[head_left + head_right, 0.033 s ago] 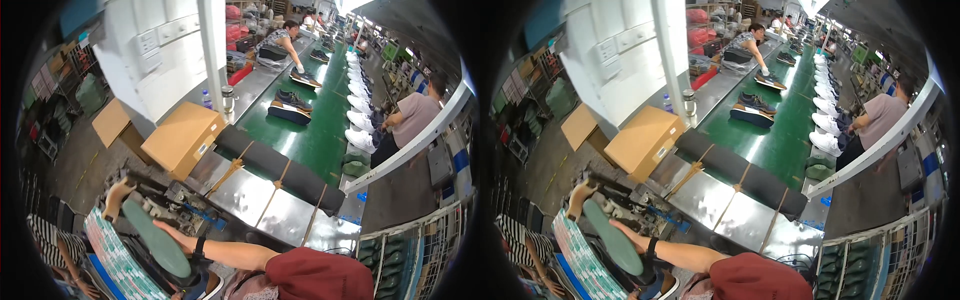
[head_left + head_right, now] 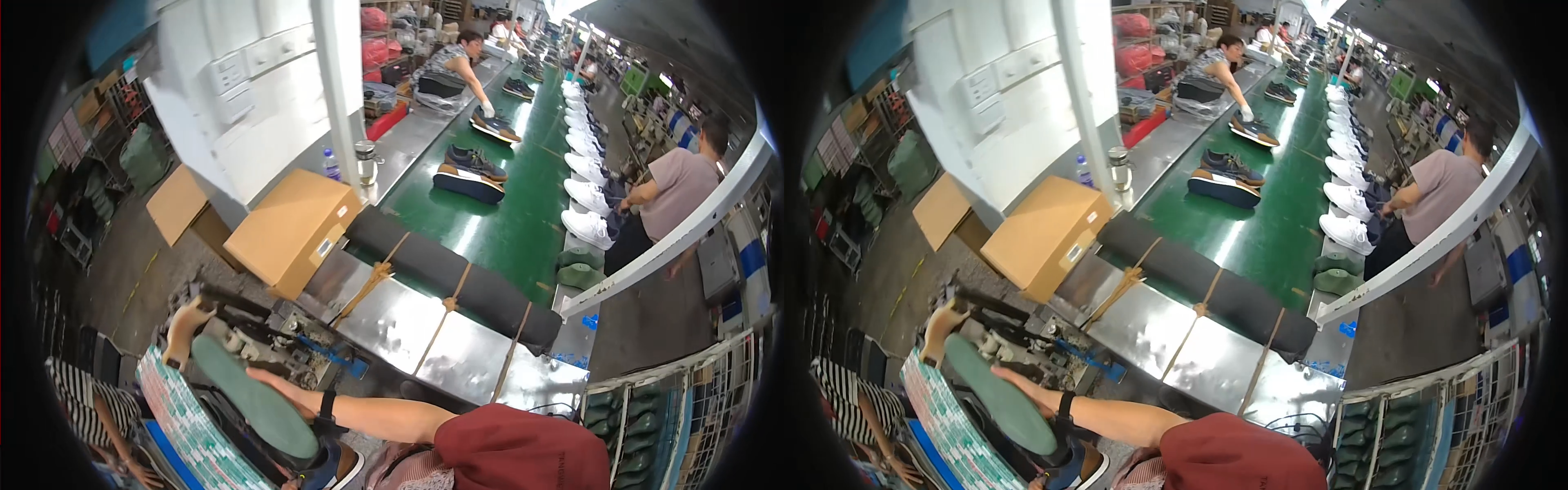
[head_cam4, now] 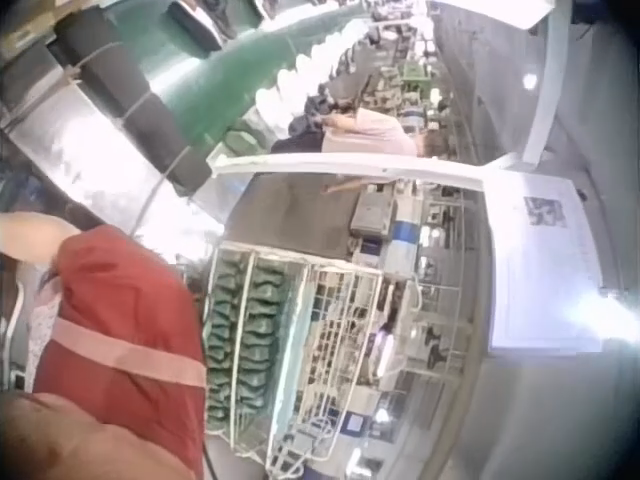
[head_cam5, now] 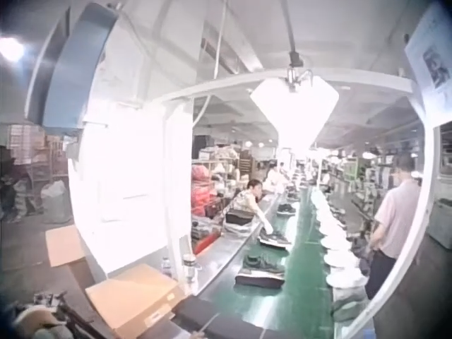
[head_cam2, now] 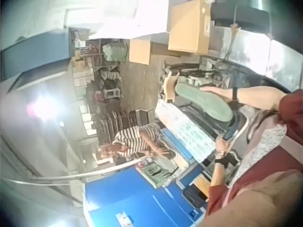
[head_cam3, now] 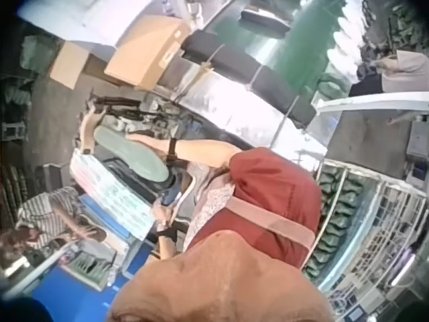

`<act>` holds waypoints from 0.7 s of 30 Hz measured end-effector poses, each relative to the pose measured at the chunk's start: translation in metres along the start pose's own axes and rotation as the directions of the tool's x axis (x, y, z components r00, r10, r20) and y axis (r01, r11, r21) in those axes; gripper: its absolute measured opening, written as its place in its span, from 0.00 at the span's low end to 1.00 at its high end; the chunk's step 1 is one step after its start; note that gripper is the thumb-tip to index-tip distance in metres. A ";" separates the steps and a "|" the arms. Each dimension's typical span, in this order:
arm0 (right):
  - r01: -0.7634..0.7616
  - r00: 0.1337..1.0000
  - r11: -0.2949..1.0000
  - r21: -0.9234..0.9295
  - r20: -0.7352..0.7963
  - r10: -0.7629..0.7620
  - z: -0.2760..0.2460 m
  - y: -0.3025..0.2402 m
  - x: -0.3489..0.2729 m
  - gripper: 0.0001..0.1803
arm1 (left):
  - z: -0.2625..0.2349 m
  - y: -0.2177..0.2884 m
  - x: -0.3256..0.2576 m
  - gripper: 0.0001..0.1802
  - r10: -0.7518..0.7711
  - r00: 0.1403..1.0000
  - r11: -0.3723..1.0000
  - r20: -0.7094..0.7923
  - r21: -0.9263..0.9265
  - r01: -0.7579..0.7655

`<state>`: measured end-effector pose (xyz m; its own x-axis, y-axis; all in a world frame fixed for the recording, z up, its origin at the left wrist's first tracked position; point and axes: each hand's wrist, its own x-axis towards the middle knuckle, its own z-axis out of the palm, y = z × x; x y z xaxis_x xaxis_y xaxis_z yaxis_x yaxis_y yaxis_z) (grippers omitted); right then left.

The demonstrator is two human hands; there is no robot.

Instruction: Organizing finished shoes and green shoe lasts from an assembly line onto a storage rack.

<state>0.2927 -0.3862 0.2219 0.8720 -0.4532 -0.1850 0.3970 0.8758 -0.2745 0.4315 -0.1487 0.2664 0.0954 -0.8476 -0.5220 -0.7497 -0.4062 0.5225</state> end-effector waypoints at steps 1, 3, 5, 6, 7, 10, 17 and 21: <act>-0.050 0.999 0.998 -0.028 -0.016 0.050 0.006 -0.010 -0.020 0.35 | 0.013 0.003 0.017 0.35 0.008 1.000 1.000 0.013 0.012 -0.008; -0.061 0.998 0.998 -0.013 -0.010 0.061 0.010 -0.023 -0.058 0.35 | 0.056 -0.026 0.047 0.35 -0.012 0.984 0.946 -0.180 0.318 0.069; -0.046 0.998 0.998 0.053 -0.036 0.048 0.003 -0.051 -0.110 0.34 | 0.087 -0.040 0.095 0.37 0.219 0.939 0.937 -0.267 0.327 -0.125; 0.013 0.999 1.000 0.003 -0.031 -0.013 -0.010 -0.065 -0.138 0.33 | 0.097 -0.030 0.124 0.37 0.261 0.918 0.925 -0.297 0.350 -0.150; 0.077 0.997 0.996 -0.051 -0.027 -0.078 -0.032 -0.080 -0.167 0.33 | 0.106 -0.017 0.150 0.36 0.309 0.894 0.911 -0.325 0.371 -0.180; 0.234 0.846 0.913 -0.333 -0.392 -0.360 -0.121 -0.098 -0.248 0.34 | 0.130 0.076 0.218 0.36 0.369 0.740 0.917 -0.562 0.350 -0.190; -0.273 0.286 0.492 -0.827 -0.558 -0.779 -0.219 -0.055 -0.351 0.38 | 0.149 0.228 0.269 0.20 0.524 0.782 0.825 -0.338 0.428 -0.368; -0.597 0.214 0.206 -0.776 -0.402 -0.890 -0.226 -0.013 -0.339 0.37 | 0.192 0.215 0.276 0.20 0.578 0.766 0.800 -0.281 0.379 -0.464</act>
<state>-0.0731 -0.2819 0.0747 -0.2817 -0.9436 -0.1741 -0.6605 0.3223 -0.6781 0.1707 -0.4039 0.1053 -0.1760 -0.9801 0.0913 -0.8926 0.1980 0.4050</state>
